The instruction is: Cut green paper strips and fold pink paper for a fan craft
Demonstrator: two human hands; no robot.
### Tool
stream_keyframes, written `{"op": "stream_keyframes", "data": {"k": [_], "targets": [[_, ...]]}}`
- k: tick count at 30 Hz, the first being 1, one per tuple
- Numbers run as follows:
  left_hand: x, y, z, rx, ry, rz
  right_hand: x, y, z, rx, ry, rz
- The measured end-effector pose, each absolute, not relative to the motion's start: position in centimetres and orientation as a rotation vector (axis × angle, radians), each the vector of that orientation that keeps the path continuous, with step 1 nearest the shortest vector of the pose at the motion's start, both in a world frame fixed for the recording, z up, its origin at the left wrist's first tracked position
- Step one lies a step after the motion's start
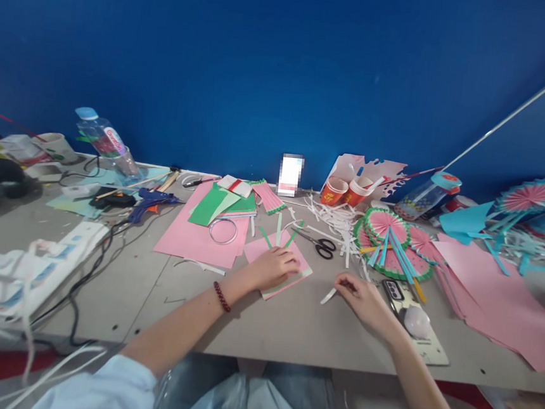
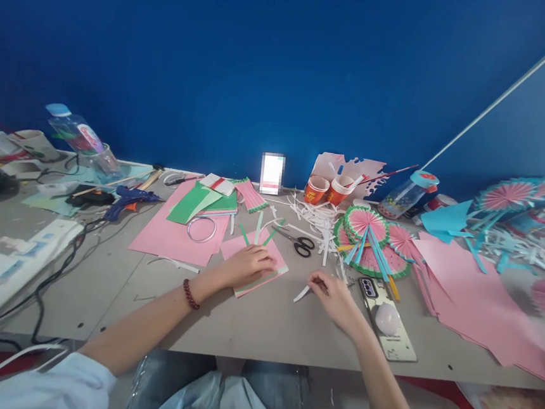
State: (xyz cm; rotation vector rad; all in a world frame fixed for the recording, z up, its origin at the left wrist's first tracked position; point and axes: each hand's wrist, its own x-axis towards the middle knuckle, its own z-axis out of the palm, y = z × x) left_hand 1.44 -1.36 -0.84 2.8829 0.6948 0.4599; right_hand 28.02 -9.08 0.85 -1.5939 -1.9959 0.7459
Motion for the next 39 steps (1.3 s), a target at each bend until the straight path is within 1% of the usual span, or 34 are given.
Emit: {"op": "stream_keyframes", "data": {"k": [4, 8, 11, 16, 21, 39], "targets": [[1.3, -1.3, -0.6, 2.861, 0.722, 0.486, 28.2, -8.1, 0.2, -1.635, -2.042, 0.510], [1.3, -1.3, -0.6, 2.874, 0.696, 0.488, 26.3, -7.6, 1.0, -1.491, -2.208, 0.338], [1.3, -1.3, -0.8, 2.891, 0.689, 0.481, 24.4, -7.3, 1.1, -1.350, -2.308, 0.378], [1.3, -1.2, -1.2, 2.893, 0.713, 0.484, 22.9, -6.6, -1.0, -1.213, -2.286, 0.362], [1.3, -1.1, -1.3, 2.892, 0.730, 0.469, 23.1, -6.4, -2.3, -1.223, -2.204, 0.303], [1.3, -1.2, -1.1, 2.853, 0.706, 0.503, 22.7, -5.5, -2.5, -1.265, -2.304, 0.282]]}}
